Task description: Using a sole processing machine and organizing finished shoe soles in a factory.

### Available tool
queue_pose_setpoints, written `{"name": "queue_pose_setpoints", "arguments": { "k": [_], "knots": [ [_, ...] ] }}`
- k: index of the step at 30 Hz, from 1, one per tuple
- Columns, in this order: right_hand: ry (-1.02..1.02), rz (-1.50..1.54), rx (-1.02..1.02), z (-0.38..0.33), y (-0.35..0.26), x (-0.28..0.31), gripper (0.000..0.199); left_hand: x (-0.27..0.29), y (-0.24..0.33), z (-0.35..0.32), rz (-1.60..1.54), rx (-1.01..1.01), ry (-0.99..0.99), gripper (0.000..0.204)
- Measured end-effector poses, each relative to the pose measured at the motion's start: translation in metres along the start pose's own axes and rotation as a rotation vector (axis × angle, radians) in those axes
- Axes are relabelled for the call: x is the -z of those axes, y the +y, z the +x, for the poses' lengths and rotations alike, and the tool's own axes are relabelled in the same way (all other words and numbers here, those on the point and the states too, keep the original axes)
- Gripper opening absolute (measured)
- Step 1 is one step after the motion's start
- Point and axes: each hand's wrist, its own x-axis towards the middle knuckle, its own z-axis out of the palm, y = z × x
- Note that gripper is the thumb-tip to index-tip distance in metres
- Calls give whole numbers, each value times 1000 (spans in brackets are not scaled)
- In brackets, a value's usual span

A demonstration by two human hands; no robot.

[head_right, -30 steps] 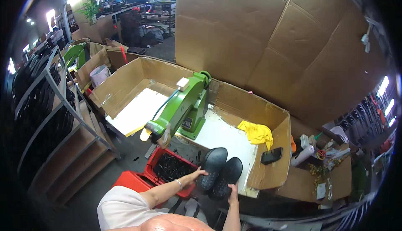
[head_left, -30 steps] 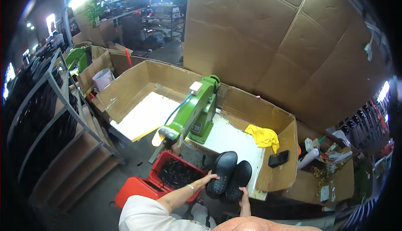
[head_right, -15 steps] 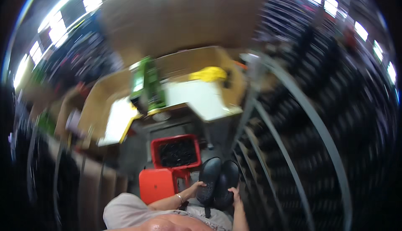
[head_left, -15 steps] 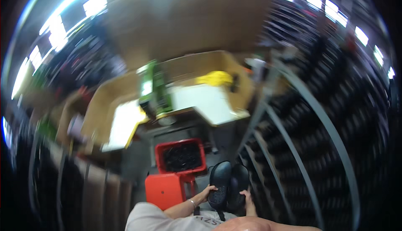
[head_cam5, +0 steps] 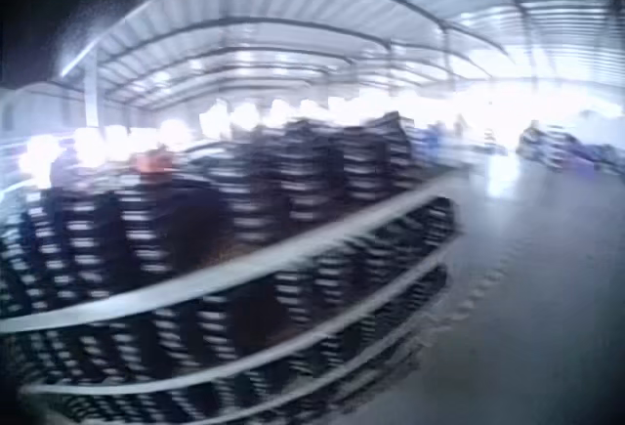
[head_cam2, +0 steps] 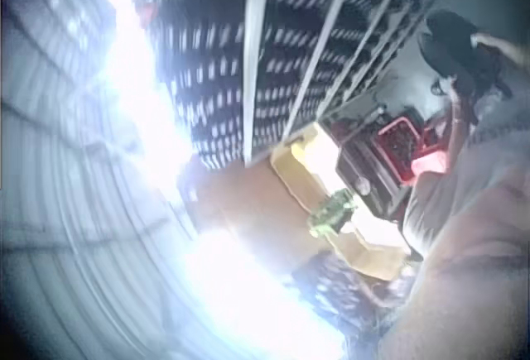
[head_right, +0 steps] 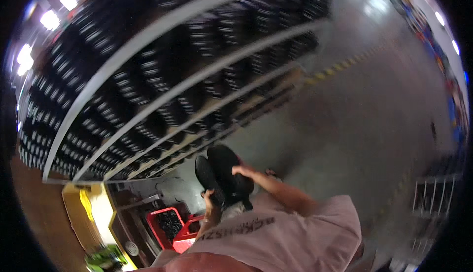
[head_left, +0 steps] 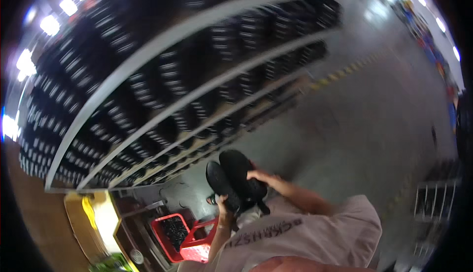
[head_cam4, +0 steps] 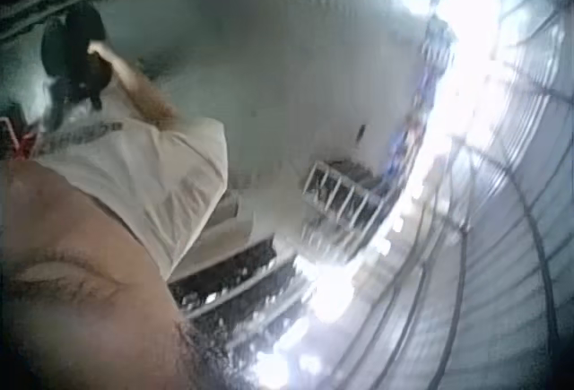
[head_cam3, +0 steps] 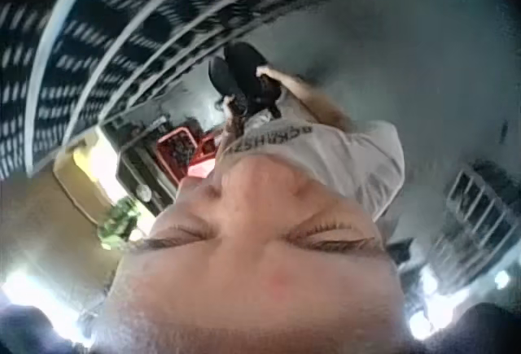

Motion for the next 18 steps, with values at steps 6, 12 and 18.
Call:
{"name": "queue_pose_setpoints", "arguments": {
  "k": [6,12,18],
  "knots": [
    [315,498,-222,-111,2,225,102,-176,-135,53,388,291,-141,41],
    [444,583,-153,-122,-8,359,106,-254,-228,167,376,464,-288,48],
    [396,589,-102,-58,-11,487,103,-371,-271,246,362,557,-330,54]
  ]
}}
